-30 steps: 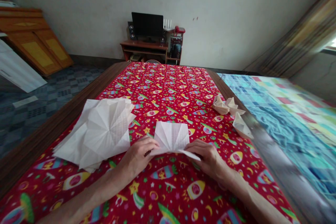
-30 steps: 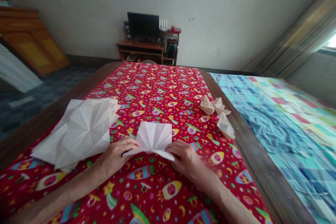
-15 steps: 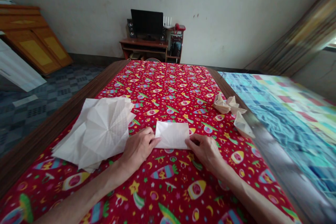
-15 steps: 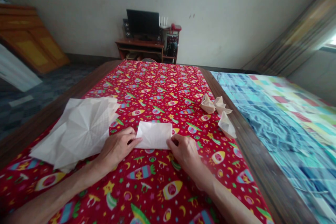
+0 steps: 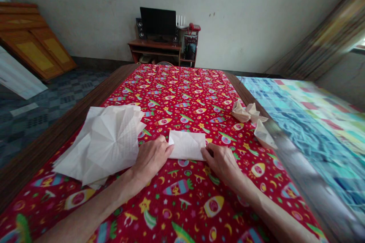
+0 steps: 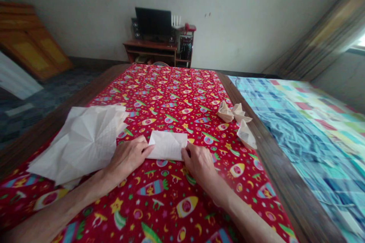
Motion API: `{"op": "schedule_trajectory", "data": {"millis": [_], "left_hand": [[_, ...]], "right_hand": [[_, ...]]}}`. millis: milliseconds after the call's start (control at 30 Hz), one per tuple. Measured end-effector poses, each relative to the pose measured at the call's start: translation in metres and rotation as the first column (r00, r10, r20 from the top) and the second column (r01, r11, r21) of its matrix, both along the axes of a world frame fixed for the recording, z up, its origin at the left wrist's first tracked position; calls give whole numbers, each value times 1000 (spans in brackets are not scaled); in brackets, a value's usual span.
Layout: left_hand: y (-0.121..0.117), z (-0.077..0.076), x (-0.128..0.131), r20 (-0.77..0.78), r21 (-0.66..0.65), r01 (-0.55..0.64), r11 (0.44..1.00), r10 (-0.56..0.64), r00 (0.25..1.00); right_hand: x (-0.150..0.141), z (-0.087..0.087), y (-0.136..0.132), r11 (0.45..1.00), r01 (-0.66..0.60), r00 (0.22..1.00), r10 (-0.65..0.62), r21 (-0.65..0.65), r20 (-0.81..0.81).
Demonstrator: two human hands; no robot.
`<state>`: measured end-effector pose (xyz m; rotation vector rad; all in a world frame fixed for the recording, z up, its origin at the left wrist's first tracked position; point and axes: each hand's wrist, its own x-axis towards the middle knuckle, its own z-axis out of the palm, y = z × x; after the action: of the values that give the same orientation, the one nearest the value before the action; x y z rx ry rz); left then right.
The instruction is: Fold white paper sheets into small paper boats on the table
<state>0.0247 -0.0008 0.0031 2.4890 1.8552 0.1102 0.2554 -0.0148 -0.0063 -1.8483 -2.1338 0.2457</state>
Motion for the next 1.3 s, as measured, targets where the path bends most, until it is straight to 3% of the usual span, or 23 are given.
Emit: {"op": "schedule_trajectory", "data": {"millis": [200,333,433,500,567,800,867,967,1033,1133,1300], "left_hand": [[-1,3,2,-51,14,22,1000,-21,998],[-3,0,6,-9,246,42,968,-41,999],[-6,-5,12,51,363,230,903,-265,963],[-11,-8,17,83,314,391,865,-435,896],[-17,-11,23,118,222,473,853,-505,855],[-31,-15,27,100,106,527,843,-537,838],[-30,-16,27,104,100,525,845,-534,839],[-29,-17,26,130,102,524,845,-534,835],[-29,-17,26,162,99,526,845,-535,829],[-30,-17,26,203,82,520,850,-525,826],[-29,-12,25,214,68,546,835,-547,809]], "right_hand": [[-1,1,0,1000,-8,1000,7,-13,-9],[-1,1,0,1000,1,1000,-1,-19,-26],[-1,0,0,1000,3,999,-4,-25,-35],[-1,-1,0,1000,4,999,-5,-16,-40],[0,-2,0,1000,-4,999,5,2,-44],[0,-6,-1,998,-13,999,11,55,43],[-2,-6,-6,988,-24,994,8,155,106],[-5,-5,-18,912,-165,974,91,376,209],[-8,-6,-27,848,-323,939,232,421,253],[-12,-12,-34,791,-497,866,421,357,272],[-8,-21,-31,791,-571,818,523,219,240]]}}
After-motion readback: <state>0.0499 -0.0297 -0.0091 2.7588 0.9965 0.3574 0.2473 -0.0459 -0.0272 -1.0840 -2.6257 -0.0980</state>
